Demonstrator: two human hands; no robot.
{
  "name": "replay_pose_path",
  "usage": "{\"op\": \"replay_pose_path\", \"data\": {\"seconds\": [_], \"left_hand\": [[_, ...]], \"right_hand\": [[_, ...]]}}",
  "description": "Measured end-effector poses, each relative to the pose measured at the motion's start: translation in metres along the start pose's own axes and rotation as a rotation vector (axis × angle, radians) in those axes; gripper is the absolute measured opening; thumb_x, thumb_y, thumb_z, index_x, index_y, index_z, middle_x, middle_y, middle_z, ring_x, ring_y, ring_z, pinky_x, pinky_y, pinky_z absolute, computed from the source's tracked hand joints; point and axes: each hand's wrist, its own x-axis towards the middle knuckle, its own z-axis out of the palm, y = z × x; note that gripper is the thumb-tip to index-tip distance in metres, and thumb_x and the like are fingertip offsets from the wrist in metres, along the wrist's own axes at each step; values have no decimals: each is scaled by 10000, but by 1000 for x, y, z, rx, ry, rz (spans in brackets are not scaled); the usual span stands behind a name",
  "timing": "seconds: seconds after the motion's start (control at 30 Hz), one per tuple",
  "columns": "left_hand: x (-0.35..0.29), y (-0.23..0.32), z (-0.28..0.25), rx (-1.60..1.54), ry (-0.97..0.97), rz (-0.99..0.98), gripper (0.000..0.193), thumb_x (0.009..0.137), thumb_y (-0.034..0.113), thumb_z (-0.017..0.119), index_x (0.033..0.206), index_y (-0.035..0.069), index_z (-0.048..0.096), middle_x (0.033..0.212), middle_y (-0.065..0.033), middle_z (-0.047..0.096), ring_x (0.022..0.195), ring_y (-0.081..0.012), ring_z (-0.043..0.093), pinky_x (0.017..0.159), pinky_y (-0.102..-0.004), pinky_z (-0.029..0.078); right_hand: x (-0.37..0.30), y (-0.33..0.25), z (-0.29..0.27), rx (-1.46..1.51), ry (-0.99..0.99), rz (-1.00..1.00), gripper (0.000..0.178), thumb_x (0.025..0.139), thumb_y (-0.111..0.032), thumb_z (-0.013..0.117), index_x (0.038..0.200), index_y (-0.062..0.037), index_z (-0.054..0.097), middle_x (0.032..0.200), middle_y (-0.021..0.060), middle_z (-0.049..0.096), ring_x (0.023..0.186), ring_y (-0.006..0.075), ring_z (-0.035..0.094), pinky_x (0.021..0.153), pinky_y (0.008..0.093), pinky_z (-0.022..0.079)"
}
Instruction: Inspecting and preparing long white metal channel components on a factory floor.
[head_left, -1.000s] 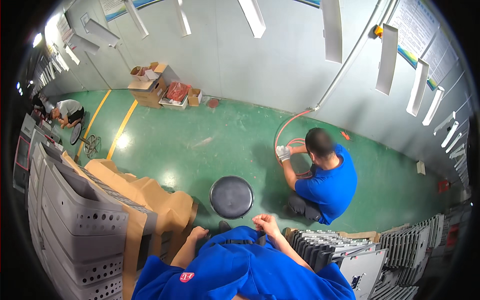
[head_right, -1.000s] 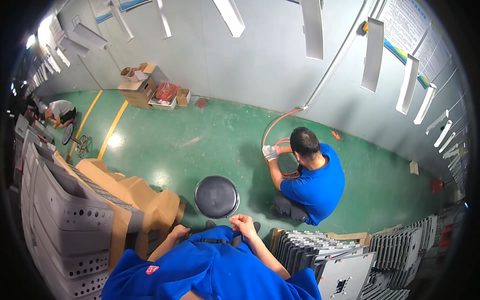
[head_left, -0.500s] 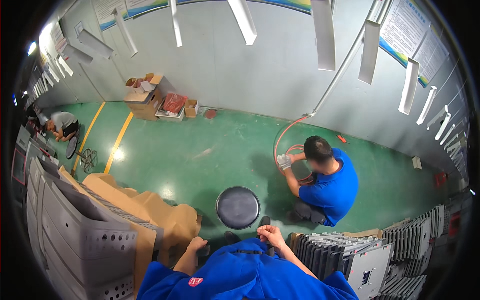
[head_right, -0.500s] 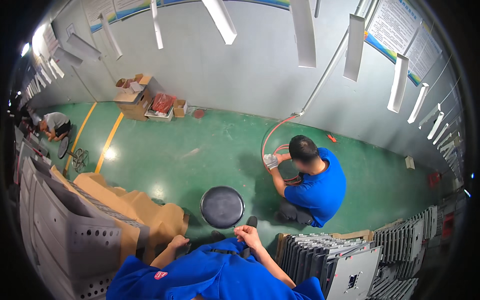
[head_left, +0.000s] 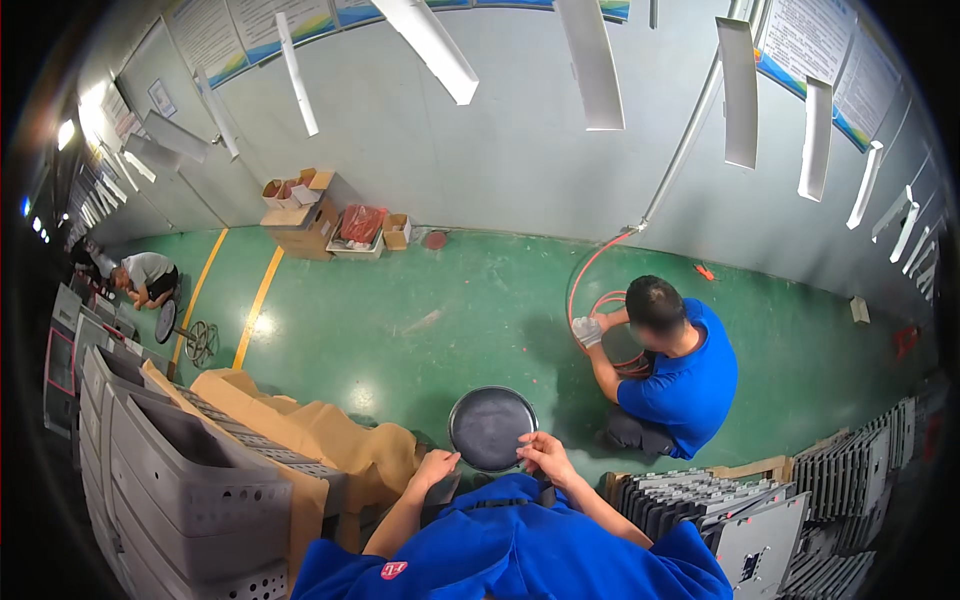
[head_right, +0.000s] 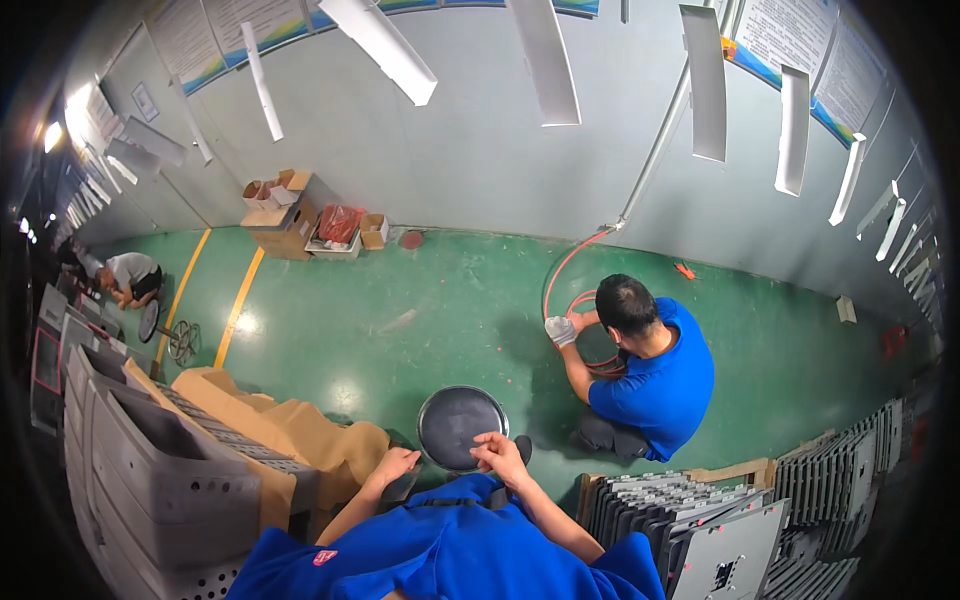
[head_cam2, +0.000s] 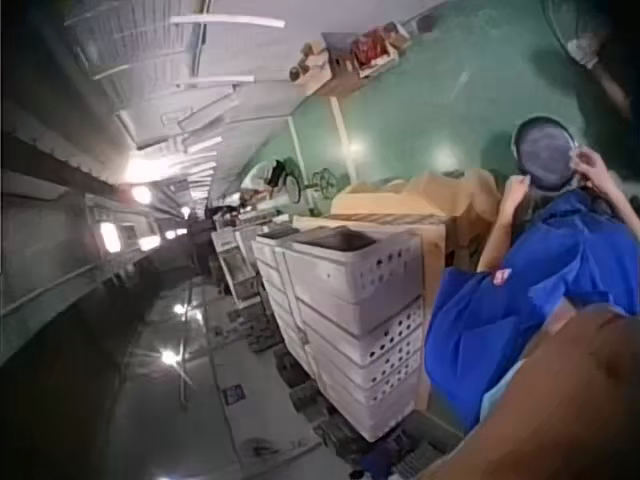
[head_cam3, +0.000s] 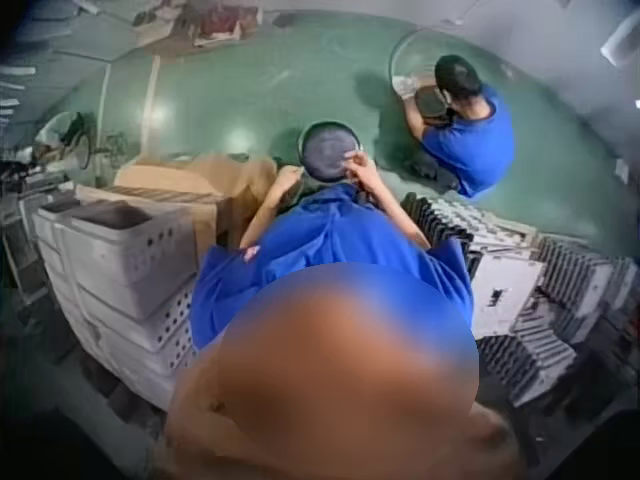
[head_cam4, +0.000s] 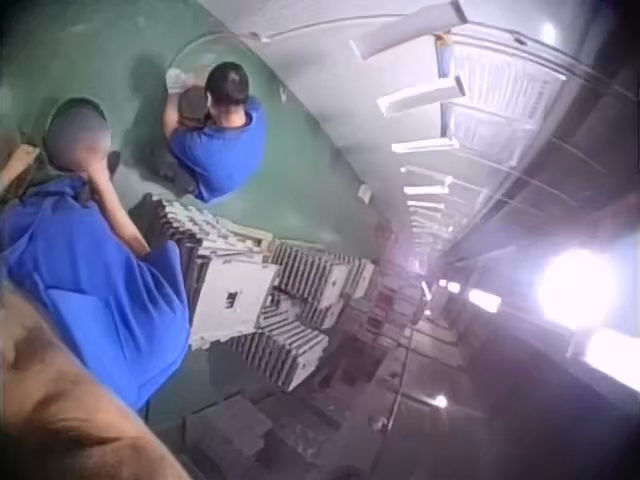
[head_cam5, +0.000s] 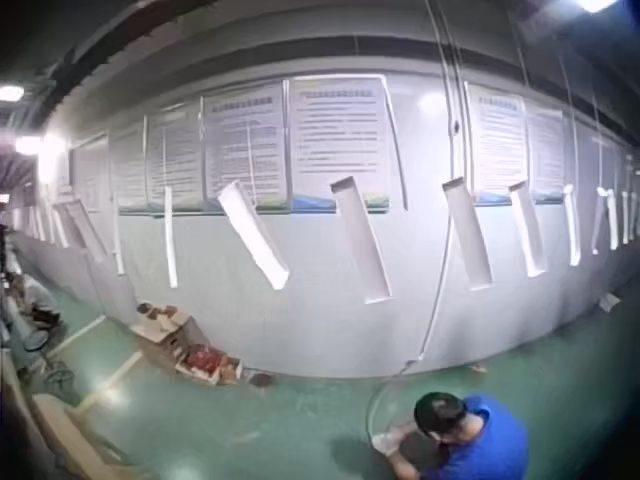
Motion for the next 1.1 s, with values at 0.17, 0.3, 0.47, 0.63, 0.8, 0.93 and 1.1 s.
{"op": "replay_pose_path", "data": {"seconds": [0.17, 0.3, 0.47, 0.63, 0.8, 0.93, 1.1], "left_hand": [[0, 111, -26, -293, -12, 125, 451, 921, 347, 529, 585, 46, 531, 528, -23, 509, 505, -109, 479, 495, -271, 372], [2, 179, -34, -790, -204, 285, 421, 961, 317, 483, 609, 86, 487, 547, -1, 466, 485, -87, 417, 477, -247, 338], [-13, 253, -36, -1198, -261, 579, 430, 987, 222, 399, 583, 75, 427, 506, -21, 380, 470, -142, 379, 503, -297, 360], [-13, 278, -18, -1246, -128, 746, 452, 984, 184, 375, 545, 79, 380, 484, -32, 367, 443, -136, 336, 486, -302, 337], [-17, 295, 5, -1177, 62, 715, 431, 972, 153, 403, 550, 67, 375, 496, -26, 387, 469, -132, 361, 498, -290, 325], [-22, 315, 14, -1003, 216, 690, 428, 971, 171, 398, 554, 81, 365, 483, -27, 388, 466, -135, 376, 497, -290, 340], [-11, 327, 22, -631, 471, 763, 298, 960, 179, 410, 722, 19, 493, 849, -89, 553, 783, -164, 510, 722, -293, 417]], "right_hand": [[25, -31, -5, -15, 42, -102, 302, 909, -180, 562, 1157, -17, 506, 867, 105, 648, 666, 129, 606, 572, 250, 498], [51, -55, -2, 142, 102, -276, 326, 961, -213, 460, 1211, -3, 477, 958, 156, 653, 844, 199, 630, 754, 304, 508], [57, -80, 7, 62, 94, -493, 314, 967, -183, 437, 1224, -12, 494, 958, 109, 643, 911, 151, 594, 836, 267, 464], [49, -84, 5, -60, 206, -455, 291, 948, -216, 480, 1126, -4, 570, 789, 55, 616, 713, 103, 561, 645, 253, 460], [34, -100, -1, -65, 242, -480, 258, 967, -191, 469, 1095, 3, 584, 653, 1, 554, 538, 34, 488, 486, 189, 388], [41, -105, -8, 15, 230, -474, 268, 972, -217, 474, 1092, -8, 592, 636, -26, 518, 536, 30, 435, 489, 190, 358], [66, -96, -40, -109, 240, -471, 273, 925, -219, 536, 1108, -27, 601, 604, 19, 550, 551, 49, 455, 497, 234, 383]]}}
